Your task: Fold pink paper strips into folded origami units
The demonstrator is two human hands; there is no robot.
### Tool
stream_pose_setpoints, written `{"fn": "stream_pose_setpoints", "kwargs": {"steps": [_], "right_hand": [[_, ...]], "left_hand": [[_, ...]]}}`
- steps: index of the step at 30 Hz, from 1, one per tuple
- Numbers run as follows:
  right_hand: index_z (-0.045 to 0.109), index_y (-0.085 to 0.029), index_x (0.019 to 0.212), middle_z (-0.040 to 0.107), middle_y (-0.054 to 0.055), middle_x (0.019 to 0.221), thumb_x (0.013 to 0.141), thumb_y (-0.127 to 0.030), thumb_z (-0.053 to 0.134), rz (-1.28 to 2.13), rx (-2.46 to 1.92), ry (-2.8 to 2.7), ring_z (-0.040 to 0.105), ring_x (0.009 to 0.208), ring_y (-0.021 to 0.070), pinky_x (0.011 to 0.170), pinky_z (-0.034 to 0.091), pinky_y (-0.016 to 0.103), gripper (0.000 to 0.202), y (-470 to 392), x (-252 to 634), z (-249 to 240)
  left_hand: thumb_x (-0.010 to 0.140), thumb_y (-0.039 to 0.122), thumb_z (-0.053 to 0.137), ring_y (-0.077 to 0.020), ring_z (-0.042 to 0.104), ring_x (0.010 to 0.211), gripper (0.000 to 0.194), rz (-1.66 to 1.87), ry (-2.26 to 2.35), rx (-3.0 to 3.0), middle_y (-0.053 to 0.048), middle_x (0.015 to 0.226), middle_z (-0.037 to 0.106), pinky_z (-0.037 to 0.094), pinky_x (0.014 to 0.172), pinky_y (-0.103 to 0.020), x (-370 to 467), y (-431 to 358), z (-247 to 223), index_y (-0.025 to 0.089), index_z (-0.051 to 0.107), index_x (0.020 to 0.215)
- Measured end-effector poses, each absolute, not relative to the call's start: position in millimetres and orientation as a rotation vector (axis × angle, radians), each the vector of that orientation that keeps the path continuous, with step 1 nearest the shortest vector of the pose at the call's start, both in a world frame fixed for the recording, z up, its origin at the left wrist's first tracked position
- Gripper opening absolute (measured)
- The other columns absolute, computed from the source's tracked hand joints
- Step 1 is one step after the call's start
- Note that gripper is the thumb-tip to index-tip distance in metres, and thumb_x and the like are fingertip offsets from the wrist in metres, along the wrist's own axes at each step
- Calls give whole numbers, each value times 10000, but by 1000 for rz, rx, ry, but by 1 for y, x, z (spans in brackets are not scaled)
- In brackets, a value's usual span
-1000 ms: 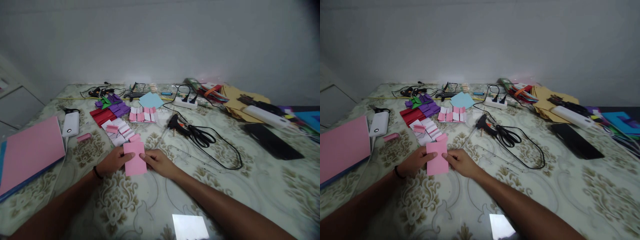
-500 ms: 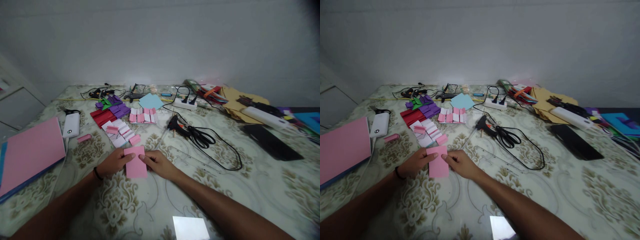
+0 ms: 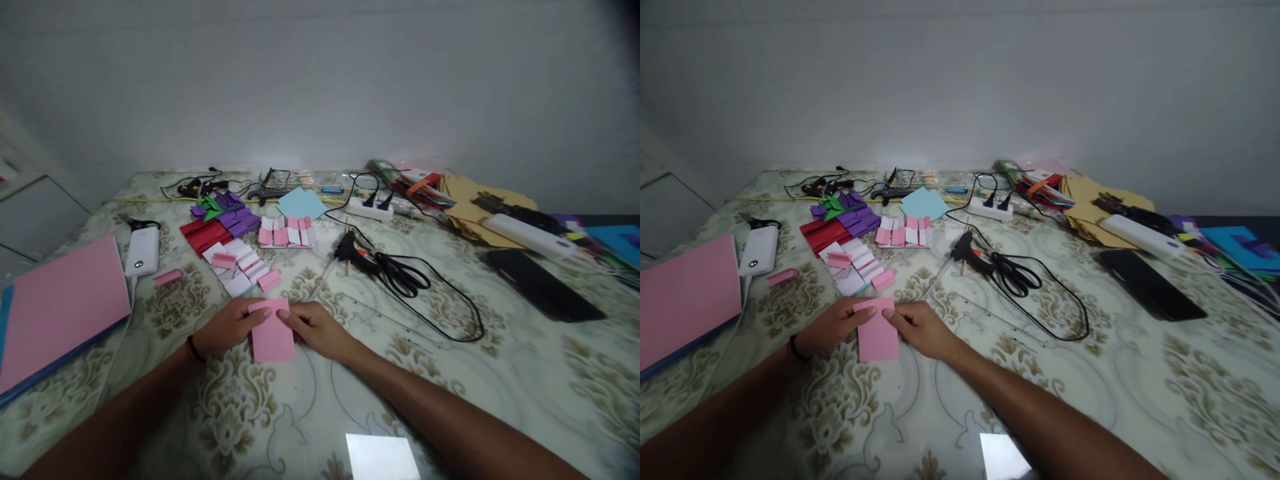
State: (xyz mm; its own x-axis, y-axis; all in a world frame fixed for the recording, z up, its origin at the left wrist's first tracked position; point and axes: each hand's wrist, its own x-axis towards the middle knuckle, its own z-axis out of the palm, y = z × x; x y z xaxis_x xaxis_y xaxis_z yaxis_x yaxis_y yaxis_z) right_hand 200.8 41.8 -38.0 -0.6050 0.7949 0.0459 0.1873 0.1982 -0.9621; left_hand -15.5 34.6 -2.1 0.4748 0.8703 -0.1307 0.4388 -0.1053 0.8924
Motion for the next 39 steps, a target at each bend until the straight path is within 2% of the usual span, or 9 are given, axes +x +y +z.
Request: {"fn": "stream_pose_setpoints", "kwargs": {"steps": [3,5,9,16,31,39], "right_hand": [[442,-176,625,448,-28,569,985,-663,412,1400,-905,-1941,403,531,99,534,333,223,606,42,200,-38],[438,-177,631,441,-28,584,990,-654,411,1388,-890,-1951,397,543,98,537,327,222,598,42,200,-37],[435,-175,637,416,-33,588,989,-659,407,1393,-872,-1950,381,552,96,537,314,221,600,41,200,-35],[452,-175,653,452,-27,576,994,-653,403,1423,-886,-1935,407,536,98,535,337,217,589,41,200,-38],[435,-178,653,454,-26,592,1018,-607,385,1387,-880,-1942,401,552,99,545,337,221,565,41,200,-38],[459,-174,669,440,-31,592,1002,-645,384,1392,-887,-1962,398,550,97,539,328,219,582,41,200,-34]], "left_hand": [[985,438,467,-131,443,666,364,567,1098,1754,10,708,532,377,627,-244,-16,35,-2,156,574,780],[995,431,453,-131,440,690,357,587,1092,1769,12,737,525,376,653,-244,-16,36,-4,160,551,785],[1007,430,434,-122,394,659,388,582,1107,1804,29,688,457,335,619,-241,-17,37,-10,168,482,726],[1011,387,441,-125,406,658,377,582,1099,1878,24,679,485,323,620,-242,-17,38,-11,164,501,713],[1014,396,438,-119,387,648,377,575,1107,1866,37,669,438,314,620,-243,-16,37,-9,171,459,712],[994,400,438,-121,379,635,388,530,1123,1912,31,657,428,284,596,-256,-17,38,-12,175,416,679]]}}
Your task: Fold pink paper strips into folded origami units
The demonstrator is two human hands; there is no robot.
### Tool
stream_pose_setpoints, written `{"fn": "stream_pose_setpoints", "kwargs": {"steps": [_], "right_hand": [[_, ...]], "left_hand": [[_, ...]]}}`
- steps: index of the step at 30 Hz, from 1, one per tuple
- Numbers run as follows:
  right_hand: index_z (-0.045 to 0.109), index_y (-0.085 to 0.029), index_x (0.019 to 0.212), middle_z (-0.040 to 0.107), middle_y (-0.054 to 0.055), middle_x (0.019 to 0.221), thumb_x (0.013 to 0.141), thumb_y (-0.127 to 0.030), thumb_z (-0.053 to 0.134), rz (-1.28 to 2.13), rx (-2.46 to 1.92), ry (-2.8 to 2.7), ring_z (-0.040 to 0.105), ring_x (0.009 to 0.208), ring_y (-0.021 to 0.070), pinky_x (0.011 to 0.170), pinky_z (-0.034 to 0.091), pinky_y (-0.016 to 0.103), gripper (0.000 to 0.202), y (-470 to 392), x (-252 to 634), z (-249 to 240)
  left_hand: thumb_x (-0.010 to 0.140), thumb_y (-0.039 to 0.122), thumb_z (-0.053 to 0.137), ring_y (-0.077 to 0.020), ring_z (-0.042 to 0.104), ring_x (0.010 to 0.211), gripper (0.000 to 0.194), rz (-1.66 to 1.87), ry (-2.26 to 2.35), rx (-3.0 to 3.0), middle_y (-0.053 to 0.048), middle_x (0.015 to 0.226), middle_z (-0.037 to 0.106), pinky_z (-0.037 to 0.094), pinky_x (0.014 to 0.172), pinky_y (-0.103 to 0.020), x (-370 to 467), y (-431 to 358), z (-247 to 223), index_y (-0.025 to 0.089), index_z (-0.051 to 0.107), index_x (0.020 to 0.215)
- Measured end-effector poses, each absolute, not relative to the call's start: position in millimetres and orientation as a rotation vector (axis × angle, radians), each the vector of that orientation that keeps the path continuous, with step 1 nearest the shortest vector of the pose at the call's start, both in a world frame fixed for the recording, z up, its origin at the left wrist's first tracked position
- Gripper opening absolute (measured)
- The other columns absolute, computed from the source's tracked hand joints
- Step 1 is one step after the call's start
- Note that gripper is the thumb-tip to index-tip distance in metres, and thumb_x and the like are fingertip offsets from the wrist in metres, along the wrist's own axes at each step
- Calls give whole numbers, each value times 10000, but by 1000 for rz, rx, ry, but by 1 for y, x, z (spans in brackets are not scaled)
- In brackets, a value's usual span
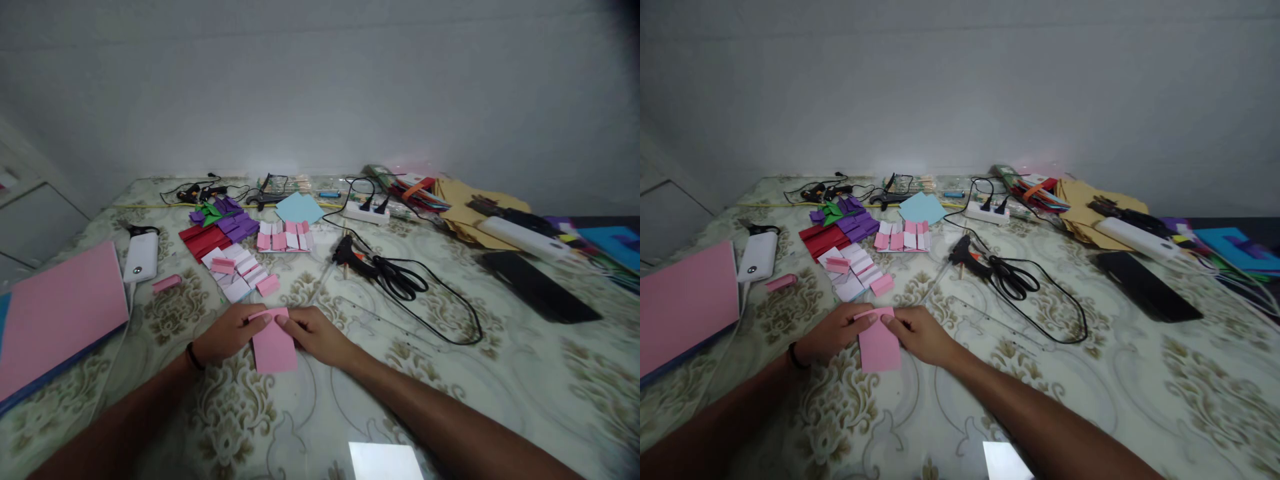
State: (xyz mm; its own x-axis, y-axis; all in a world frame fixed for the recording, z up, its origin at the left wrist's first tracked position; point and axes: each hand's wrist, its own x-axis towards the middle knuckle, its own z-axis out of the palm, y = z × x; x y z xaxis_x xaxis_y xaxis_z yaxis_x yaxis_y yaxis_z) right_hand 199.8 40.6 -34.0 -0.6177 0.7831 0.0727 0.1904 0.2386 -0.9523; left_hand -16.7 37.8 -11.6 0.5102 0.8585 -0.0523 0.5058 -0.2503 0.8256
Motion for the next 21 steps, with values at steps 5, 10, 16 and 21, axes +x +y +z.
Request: {"fn": "stream_pose_setpoints", "kwargs": {"steps": [5,10,16,21], "right_hand": [[457,-172,664,456,-27,585,1018,-622,370,1368,-884,-1967,413,546,96,544,337,218,578,41,200,-36],[440,-176,661,448,-26,590,1024,-603,367,1354,-885,-1966,407,549,98,546,334,221,566,41,200,-36],[475,-165,674,451,-28,594,1027,-585,379,1356,-890,-1975,408,552,95,539,322,217,557,41,200,-36],[482,-163,672,454,-28,588,1034,-562,382,1343,-900,-1987,410,546,95,535,316,218,548,40,200,-36]], "left_hand": [[997,400,436,-115,358,614,402,499,1133,1912,38,640,399,266,583,-262,-17,38,-12,179,381,665],[1001,401,428,-115,357,616,404,485,1130,1924,39,643,398,266,586,-263,-15,38,-11,181,367,667],[1003,405,421,-115,349,619,404,465,1132,1928,40,644,386,252,587,-267,-16,37,-11,180,367,672],[1000,407,420,-111,342,612,407,449,1147,1943,41,637,376,238,579,-268,-15,38,-13,178,361,669]]}}
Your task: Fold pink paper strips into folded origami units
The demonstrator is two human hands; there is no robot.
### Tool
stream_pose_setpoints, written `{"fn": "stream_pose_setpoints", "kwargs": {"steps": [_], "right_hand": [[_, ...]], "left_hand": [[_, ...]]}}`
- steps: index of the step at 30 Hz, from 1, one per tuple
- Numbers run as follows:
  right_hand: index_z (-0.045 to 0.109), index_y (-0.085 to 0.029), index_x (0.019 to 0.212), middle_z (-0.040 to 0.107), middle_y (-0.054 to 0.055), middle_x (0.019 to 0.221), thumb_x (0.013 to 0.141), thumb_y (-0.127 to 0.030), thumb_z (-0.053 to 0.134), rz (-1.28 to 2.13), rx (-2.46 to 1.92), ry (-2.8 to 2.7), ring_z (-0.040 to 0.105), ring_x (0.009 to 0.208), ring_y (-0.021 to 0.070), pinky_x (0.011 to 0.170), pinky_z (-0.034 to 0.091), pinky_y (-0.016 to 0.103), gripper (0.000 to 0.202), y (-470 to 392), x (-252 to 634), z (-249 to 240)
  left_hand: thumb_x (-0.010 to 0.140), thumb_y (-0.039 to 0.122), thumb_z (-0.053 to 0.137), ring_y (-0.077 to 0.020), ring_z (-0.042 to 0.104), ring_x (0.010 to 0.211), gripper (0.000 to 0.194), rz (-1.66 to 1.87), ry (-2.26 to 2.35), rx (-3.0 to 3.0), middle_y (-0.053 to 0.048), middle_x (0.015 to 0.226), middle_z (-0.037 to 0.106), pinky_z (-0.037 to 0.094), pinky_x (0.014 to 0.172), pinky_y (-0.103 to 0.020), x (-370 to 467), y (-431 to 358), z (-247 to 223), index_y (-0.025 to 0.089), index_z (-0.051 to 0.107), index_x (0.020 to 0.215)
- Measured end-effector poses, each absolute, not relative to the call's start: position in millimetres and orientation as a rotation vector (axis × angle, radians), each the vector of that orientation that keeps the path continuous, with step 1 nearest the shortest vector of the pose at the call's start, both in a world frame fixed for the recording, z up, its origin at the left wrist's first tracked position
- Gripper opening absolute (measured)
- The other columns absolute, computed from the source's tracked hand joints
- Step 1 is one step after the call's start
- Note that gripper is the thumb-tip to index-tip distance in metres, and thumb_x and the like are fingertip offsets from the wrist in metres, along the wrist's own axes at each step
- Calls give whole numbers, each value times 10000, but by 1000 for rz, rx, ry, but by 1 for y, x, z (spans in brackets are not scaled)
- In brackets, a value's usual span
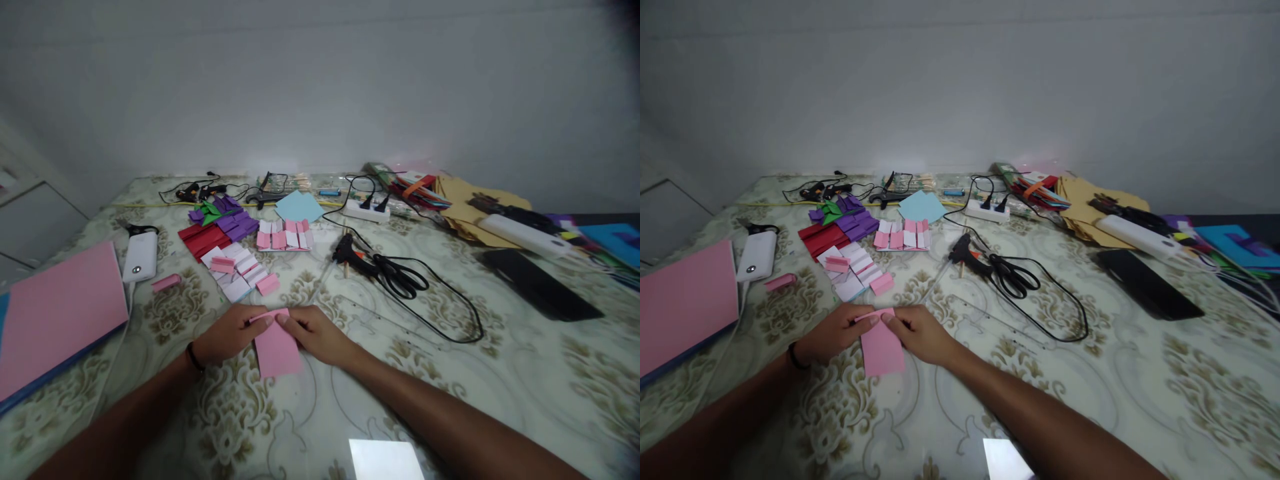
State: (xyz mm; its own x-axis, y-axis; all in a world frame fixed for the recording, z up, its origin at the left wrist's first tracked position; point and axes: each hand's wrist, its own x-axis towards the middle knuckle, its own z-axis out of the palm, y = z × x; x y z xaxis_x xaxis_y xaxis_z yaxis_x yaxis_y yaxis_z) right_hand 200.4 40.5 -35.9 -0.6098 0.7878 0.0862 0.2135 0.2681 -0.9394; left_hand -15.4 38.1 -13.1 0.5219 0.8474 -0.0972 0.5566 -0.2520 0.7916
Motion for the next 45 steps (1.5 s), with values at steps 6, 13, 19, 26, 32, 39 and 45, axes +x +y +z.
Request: {"fn": "stream_pose_setpoints", "kwargs": {"steps": [6,13,19,26,32,39,45], "right_hand": [[480,-160,673,448,-25,591,1033,-572,368,1319,-876,-1987,411,548,96,536,321,220,558,41,200,-38],[488,-159,671,453,-23,587,1035,-562,373,1313,-890,-1992,414,547,97,534,313,223,555,41,200,-37],[459,-168,651,437,-22,581,1025,-613,349,1291,-914,-2001,404,552,101,535,314,226,592,42,199,-36],[435,-170,648,434,-26,586,1041,-575,351,1319,-895,-1967,405,552,95,544,321,222,570,41,200,-36],[460,-165,644,471,-24,573,1047,-551,360,1341,-872,-1964,422,533,92,538,330,219,567,41,200,-36],[437,-169,623,450,-29,553,1042,-551,364,1329,-883,-1961,399,518,91,520,313,219,572,40,200,-37],[464,-164,638,463,-30,564,1042,-539,386,1342,-858,-1970,416,532,92,532,322,216,556,41,201,-35]], "left_hand": [[994,387,430,-110,352,613,393,455,1147,1945,40,635,391,252,578,-261,-16,38,-11,176,369,668],[989,382,440,-107,339,603,391,453,1150,1944,43,627,378,242,569,-263,-16,37,-12,177,370,664],[991,393,440,-108,359,610,393,456,1137,1911,40,638,394,257,577,-260,-16,38,-12,176,379,670],[996,404,433,-109,358,615,396,458,1132,1916,40,643,392,259,578,-260,-17,38,-14,176,380,675],[995,391,434,-107,346,612,397,444,1125,1955,41,634,380,247,578,-263,-17,38,-15,174,372,668],[994,401,433,-107,361,620,400,440,1130,1938,38,640,396,259,583,-259,-17,38,-14,173,378,671],[995,392,441,-102,334,604,415,438,1109,1972,44,619,355,234,573,-264,-18,38,-14,175,348,654]]}}
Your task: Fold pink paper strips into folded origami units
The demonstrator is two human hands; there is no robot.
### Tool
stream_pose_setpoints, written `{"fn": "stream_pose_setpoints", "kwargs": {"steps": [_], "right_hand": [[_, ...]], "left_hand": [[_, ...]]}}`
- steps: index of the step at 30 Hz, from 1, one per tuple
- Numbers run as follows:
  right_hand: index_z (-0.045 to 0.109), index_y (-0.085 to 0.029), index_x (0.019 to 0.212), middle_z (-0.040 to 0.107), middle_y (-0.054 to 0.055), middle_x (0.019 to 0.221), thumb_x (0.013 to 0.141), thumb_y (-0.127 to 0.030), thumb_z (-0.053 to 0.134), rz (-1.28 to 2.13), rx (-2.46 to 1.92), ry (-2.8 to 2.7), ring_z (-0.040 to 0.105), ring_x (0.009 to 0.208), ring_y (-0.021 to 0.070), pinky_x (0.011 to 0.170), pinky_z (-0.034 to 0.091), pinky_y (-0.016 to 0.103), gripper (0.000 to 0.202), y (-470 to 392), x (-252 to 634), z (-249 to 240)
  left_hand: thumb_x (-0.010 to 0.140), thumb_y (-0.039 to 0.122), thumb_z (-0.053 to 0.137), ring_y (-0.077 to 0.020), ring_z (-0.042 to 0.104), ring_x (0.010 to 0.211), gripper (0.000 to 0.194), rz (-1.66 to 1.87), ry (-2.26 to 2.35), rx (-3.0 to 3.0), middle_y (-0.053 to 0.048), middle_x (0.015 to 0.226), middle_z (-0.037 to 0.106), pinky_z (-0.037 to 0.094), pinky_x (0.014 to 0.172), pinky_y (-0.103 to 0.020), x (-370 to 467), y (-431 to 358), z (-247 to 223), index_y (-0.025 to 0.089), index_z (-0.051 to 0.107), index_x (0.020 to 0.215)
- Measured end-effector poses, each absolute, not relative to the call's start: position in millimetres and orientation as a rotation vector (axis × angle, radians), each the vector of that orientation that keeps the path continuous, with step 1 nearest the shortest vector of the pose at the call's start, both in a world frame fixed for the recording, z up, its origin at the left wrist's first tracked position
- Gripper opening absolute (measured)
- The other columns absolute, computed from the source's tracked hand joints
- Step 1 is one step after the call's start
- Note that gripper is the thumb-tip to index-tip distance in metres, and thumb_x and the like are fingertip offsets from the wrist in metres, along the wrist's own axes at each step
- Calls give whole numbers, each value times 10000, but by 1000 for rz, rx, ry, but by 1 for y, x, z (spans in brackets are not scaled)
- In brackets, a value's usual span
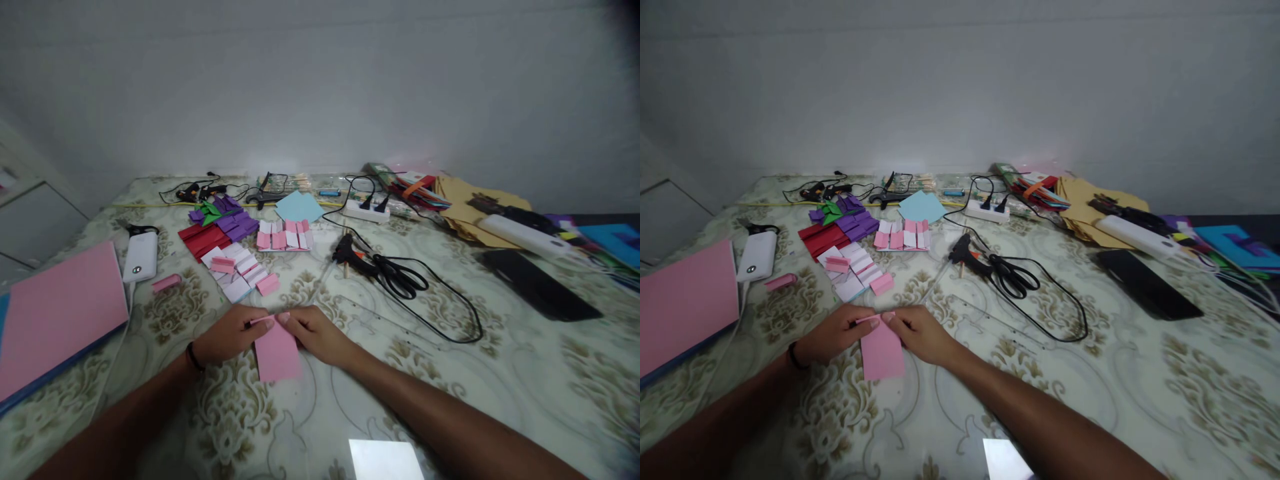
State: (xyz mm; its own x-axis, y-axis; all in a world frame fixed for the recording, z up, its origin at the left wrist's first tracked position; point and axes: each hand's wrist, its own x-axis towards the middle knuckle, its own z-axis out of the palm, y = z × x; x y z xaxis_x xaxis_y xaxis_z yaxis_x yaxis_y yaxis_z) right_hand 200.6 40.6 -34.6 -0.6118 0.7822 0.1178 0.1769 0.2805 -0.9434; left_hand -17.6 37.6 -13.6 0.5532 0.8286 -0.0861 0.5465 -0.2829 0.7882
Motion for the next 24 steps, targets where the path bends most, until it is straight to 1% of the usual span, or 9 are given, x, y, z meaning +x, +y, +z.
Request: {"fn": "stream_pose_setpoints", "kwargs": {"steps": [10,17,24], "right_hand": [[421,-180,617,442,-32,547,1038,-556,365,1276,-908,-1977,398,520,98,530,319,232,567,41,200,-37],[450,-169,627,460,-29,561,1039,-542,374,1296,-892,-1990,414,537,95,539,319,226,561,41,200,-35],[460,-162,634,446,-33,572,1042,-518,392,1308,-888,-1990,406,545,90,537,304,222,546,41,200,-37]], "left_hand": [[998,393,447,-107,364,613,404,444,1128,1945,42,631,396,253,580,-260,-16,37,-13,172,391,665],[989,414,457,-106,360,618,414,428,1160,1965,43,630,385,243,577,-261,-16,37,-14,168,394,662],[976,406,480,-105,352,614,402,416,1159,1969,44,628,387,237,574,-263,-15,37,-13,168,401,662]]}}
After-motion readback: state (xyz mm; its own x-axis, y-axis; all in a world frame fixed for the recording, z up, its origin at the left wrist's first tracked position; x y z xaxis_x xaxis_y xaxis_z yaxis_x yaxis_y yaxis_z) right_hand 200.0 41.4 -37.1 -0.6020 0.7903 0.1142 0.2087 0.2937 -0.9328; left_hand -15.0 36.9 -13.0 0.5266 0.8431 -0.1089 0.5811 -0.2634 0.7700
